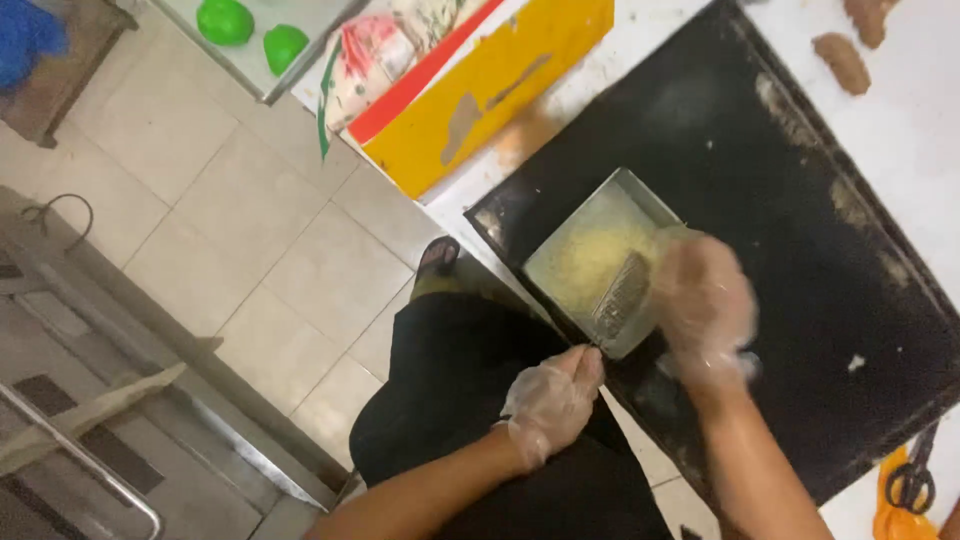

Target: Grating cheese and arranging dough balls on a tray in a bakery.

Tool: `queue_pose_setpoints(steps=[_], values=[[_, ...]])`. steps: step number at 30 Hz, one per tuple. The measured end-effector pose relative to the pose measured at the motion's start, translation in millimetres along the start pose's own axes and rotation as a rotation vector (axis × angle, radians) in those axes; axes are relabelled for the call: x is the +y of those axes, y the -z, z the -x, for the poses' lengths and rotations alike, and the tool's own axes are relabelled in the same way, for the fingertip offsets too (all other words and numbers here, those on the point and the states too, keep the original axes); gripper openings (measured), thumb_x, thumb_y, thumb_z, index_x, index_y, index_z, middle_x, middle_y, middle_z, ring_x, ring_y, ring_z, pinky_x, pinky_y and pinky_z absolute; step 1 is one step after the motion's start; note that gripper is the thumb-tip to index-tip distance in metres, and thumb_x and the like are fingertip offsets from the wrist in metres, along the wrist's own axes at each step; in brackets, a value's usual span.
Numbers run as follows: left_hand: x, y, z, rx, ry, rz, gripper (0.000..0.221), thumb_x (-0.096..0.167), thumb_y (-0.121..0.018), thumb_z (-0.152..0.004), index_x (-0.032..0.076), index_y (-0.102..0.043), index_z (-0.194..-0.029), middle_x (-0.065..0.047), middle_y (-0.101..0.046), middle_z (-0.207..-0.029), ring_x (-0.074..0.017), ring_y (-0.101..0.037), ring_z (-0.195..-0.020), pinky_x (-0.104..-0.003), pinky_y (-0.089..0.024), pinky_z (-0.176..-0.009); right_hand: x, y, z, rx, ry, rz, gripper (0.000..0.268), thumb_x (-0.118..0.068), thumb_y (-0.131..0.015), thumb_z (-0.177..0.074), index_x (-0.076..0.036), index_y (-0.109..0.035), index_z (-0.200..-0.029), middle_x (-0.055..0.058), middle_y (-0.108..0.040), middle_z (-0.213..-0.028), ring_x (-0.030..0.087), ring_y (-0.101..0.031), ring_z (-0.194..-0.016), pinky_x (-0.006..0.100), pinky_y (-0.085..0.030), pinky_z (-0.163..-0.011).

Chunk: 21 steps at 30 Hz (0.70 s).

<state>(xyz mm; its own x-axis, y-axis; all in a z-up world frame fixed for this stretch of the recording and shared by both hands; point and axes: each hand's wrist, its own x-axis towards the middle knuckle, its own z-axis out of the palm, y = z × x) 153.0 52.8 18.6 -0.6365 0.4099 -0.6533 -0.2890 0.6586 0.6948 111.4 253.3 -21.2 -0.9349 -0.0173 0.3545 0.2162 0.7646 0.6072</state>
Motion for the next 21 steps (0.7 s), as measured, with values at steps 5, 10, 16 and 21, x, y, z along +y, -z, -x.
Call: queue_pose_setpoints(steps=[5, 10, 16, 21], values=[[24, 21, 8, -0.099, -0.002, 0.124, 0.072, 0.072, -0.016, -0.095, 0.017, -0.062, -0.097, -0.013, -0.070, -0.092, -0.0400, -0.066, -0.091, -0.049, -0.044, -0.074, -2, 75, 5, -0.355, -0.202, -0.740, 0.043, -0.048, -0.059, -0.107, -0.014, -0.054, -0.080, 0.001, -0.046, -0.058, 0.017, -0.050, -0.044, 0.033, -0.039, -0.039], [7, 21, 5, -0.039, -0.045, 0.074, 0.051, 0.052, -0.027, -0.109, 0.014, -0.054, -0.087, -0.017, -0.065, -0.084, -0.0461, -0.062, -0.084, -0.057, -0.041, -0.076, 10, 33, -32, -0.344, -0.232, -0.657, 0.028, -0.041, -0.061, -0.107, -0.017, -0.065, -0.092, 0.001, -0.058, -0.079, 0.019, -0.050, -0.061, 0.037, -0.038, -0.052], [13, 31, -3, -0.109, -0.045, 0.081, 0.064, 0.063, -0.015, -0.103, 0.015, -0.056, -0.091, -0.015, -0.065, -0.089, -0.0417, -0.062, -0.087, -0.052, -0.041, -0.073, -17, 69, -3, -0.272, -0.336, -0.739, 0.027, -0.041, -0.065, -0.106, -0.017, -0.069, -0.095, -0.002, -0.062, -0.071, 0.014, -0.055, -0.054, 0.029, -0.045, -0.048], [-15, 10, -19, -0.039, -0.080, -0.040, 0.054, 0.050, -0.024, -0.110, 0.014, -0.061, -0.096, -0.016, -0.070, -0.092, -0.0422, -0.067, -0.087, -0.051, -0.048, -0.084, -28, 25, -5, -0.177, -0.270, -0.753, 0.038, -0.042, -0.064, -0.110, -0.016, -0.066, -0.083, 0.000, -0.060, -0.074, 0.016, -0.052, -0.056, 0.031, -0.041, -0.048]])
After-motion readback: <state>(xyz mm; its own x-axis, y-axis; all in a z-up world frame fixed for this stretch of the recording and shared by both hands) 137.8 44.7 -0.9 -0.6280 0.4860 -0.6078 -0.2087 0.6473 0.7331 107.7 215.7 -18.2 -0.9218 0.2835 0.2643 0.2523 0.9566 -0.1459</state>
